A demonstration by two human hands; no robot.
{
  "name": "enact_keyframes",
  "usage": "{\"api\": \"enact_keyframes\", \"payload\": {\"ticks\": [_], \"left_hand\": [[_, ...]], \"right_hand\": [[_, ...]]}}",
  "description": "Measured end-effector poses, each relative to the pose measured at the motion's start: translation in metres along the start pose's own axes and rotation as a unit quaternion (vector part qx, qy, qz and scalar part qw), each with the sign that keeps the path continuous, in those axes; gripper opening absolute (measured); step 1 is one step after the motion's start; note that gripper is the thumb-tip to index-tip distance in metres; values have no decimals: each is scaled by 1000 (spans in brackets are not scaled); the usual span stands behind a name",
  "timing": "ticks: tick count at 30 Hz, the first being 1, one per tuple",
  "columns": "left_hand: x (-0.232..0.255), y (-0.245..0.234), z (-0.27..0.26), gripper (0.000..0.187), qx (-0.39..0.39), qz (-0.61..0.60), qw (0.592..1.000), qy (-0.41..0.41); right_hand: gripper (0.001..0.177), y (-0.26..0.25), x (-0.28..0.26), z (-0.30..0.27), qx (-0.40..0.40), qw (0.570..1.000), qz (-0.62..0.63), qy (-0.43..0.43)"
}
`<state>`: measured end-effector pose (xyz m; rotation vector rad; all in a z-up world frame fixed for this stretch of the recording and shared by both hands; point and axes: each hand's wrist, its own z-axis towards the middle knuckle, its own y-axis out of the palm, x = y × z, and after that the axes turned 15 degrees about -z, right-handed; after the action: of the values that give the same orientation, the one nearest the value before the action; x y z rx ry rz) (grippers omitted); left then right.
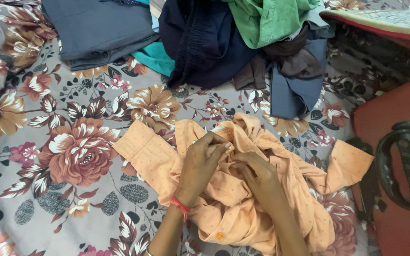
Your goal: The person folds a shirt on a bed and packs it into a suitcase.
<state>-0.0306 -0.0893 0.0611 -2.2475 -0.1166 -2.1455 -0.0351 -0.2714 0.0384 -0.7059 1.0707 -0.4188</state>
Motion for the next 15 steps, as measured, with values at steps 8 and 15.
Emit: {"api": "enact_keyframes", "payload": {"ticks": [8, 15], "left_hand": [[1, 2, -6, 23, -51, -26, 997, 43], [7, -1, -11, 27, -71, -9, 997, 41]], "right_hand": [[25, -2, -15, -5, 15, 997, -81, 5], [25, -1, -20, -10, 101, 985, -130, -58]]}}
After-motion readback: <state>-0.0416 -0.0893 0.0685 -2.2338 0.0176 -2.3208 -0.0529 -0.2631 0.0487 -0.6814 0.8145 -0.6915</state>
